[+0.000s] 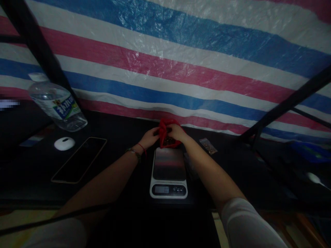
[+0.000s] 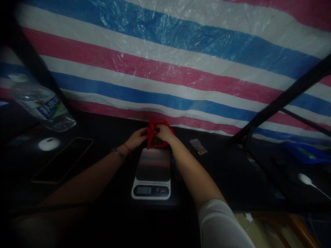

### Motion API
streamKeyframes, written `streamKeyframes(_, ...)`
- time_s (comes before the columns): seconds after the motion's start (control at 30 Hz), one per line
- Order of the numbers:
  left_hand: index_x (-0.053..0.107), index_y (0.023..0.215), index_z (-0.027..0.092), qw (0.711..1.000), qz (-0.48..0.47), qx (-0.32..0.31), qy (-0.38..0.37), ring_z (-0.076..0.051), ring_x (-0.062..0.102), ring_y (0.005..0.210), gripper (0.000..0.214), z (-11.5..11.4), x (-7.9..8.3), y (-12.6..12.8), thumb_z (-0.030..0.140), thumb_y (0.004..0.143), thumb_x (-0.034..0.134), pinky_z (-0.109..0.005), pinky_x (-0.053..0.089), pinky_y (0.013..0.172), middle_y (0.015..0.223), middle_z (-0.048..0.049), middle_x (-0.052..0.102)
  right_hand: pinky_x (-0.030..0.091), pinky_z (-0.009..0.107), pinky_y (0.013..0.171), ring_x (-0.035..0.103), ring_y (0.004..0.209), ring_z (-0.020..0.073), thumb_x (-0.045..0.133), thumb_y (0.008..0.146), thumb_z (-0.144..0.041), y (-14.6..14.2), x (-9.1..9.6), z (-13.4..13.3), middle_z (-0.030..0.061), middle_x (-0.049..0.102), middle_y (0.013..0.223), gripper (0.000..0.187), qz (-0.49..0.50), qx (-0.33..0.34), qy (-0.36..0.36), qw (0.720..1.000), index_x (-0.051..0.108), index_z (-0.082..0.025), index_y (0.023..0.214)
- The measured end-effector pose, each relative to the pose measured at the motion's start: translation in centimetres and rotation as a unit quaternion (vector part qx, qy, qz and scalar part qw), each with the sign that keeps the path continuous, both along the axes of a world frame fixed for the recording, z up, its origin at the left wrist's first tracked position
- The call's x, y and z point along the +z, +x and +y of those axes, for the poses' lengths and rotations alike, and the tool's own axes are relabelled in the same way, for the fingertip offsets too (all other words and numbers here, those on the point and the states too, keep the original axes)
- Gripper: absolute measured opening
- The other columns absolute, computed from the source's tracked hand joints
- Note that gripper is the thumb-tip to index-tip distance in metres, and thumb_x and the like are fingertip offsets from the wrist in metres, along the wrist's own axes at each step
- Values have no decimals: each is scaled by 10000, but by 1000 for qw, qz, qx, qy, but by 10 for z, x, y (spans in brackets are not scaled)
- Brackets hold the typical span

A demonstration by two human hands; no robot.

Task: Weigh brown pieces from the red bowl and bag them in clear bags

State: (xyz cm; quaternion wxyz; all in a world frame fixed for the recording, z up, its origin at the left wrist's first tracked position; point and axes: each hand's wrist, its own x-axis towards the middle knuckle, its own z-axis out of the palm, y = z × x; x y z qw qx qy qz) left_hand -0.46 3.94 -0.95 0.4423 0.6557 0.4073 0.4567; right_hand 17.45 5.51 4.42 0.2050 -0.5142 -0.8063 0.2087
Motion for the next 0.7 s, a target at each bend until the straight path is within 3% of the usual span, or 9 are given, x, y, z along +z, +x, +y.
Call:
streamKeyframes(0.13,537,1263,153,999,-49,7,19,-213,545,1172,534,0,-1,1,233,743,627,-370,378,1052,1289,-108,576,483,270,715,638,753,178,623,641,-107,-2,-5,-3,46,711,851,290,61,-55,8,997,693,-141,921)
streamKeyframes(0.23,543,1253,133,998,-52,-8,20,-213,544,1168,531,0,-3,1,187,728,599,-371,378,1053,1282,-119,575,491,274,733,641,781,179,619,616,-76,-2,-10,-2,53,706,875,319,87,-48,-4,995,675,-135,925)
streamKeyframes(0.4,646,1088,151,998,32,9,51,-219,545,1147,428,1,-6,2,94,676,544,-403,358,1069,1209,-93,609,482,294,836,630,888,168,607,604,-59,1,-20,1,27,688,971,405,152,-90,8,984,635,-175,991)
streamKeyframes(0.5,652,1065,153,994,62,22,86,-220,517,1175,435,1,-7,2,74,651,543,-396,339,1083,1229,-91,587,482,299,844,626,887,162,613,612,-74,3,-26,1,17,686,958,392,171,-80,-14,982,620,-186,987)
streamKeyframes(0.7,649,1076,180,995,21,94,30,-202,567,1093,406,1,-7,-2,119,711,482,-370,412,1019,1144,-60,636,488,292,827,630,894,154,661,636,-151,11,-30,-11,9,672,961,395,232,-86,-5,969,579,-184,1022)
